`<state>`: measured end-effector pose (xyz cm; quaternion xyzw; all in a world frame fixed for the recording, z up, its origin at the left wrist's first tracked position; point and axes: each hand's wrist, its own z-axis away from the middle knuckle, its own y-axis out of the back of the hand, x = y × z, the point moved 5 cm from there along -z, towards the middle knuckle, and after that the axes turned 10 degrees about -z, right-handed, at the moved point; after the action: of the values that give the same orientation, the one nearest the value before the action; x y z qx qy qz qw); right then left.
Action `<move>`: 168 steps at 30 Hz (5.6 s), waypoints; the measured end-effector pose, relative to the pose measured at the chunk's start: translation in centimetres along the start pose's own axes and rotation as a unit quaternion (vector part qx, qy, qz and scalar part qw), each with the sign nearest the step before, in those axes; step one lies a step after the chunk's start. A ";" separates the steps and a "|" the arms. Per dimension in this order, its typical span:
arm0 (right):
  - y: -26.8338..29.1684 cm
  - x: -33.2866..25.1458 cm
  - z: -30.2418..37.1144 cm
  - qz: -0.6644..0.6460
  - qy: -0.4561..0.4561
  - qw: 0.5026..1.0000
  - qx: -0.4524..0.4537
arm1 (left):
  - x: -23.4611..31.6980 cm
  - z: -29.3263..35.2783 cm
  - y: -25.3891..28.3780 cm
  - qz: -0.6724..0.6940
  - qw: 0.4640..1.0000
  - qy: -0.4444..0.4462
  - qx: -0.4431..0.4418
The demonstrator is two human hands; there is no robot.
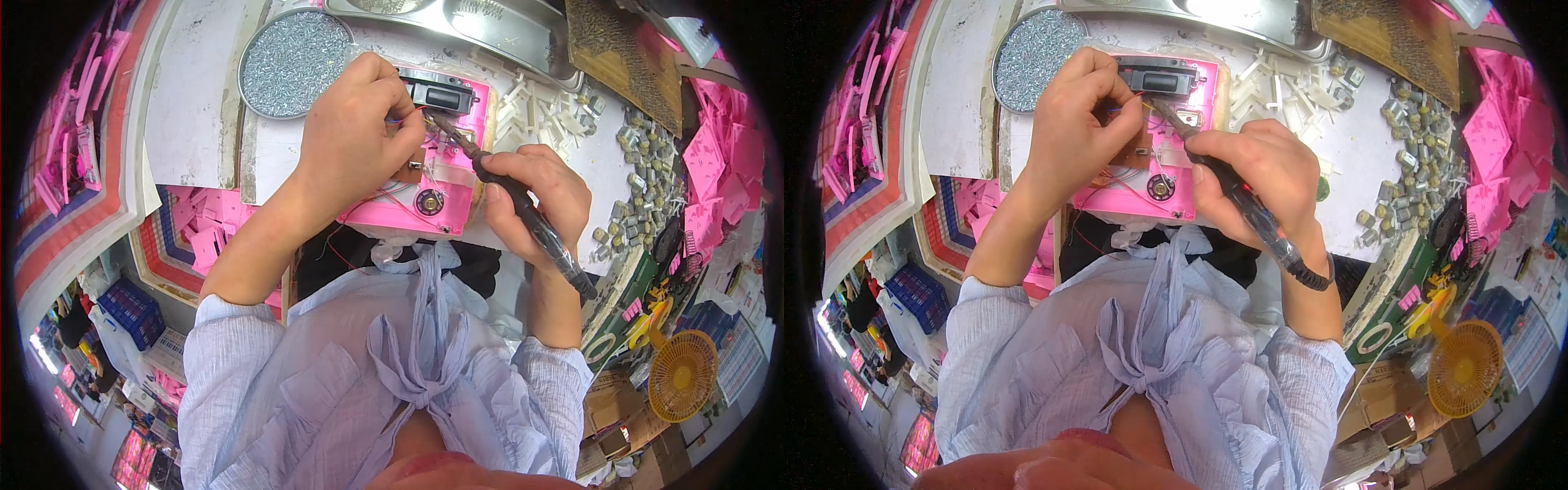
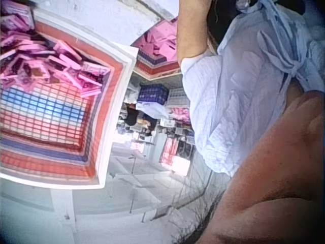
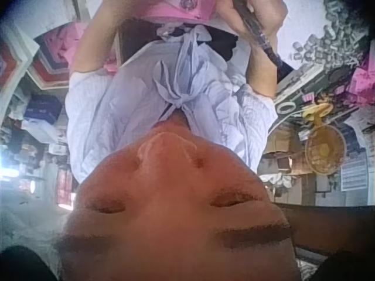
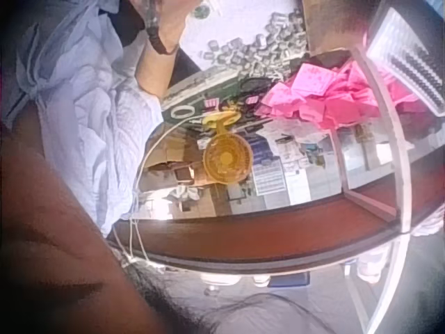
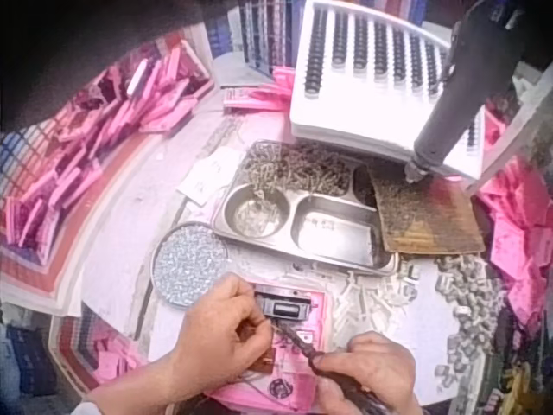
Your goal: Soldering internal components and assembling the plastic housing of a toy.
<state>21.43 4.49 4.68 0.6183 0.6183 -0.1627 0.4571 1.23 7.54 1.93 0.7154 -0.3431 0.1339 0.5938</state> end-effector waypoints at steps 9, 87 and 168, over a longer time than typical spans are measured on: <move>-0.1 0.0 -0.1 0.003 0.012 1.000 0.007 | 0.0 0.3 -0.5 -0.019 1.000 0.006 0.017; 2.0 -2.1 5.5 -0.112 -0.123 0.986 -0.022 | 2.9 2.7 -1.1 0.020 0.964 -0.193 -0.179; 12.2 -3.7 13.1 -0.087 -0.270 0.927 0.247 | 3.8 3.3 -0.1 -0.011 0.949 -0.257 -0.184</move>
<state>36.68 -5.63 4.99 0.5882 0.4629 -0.5100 0.4239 3.37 3.21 3.26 0.6079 -0.4948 -0.1270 0.6079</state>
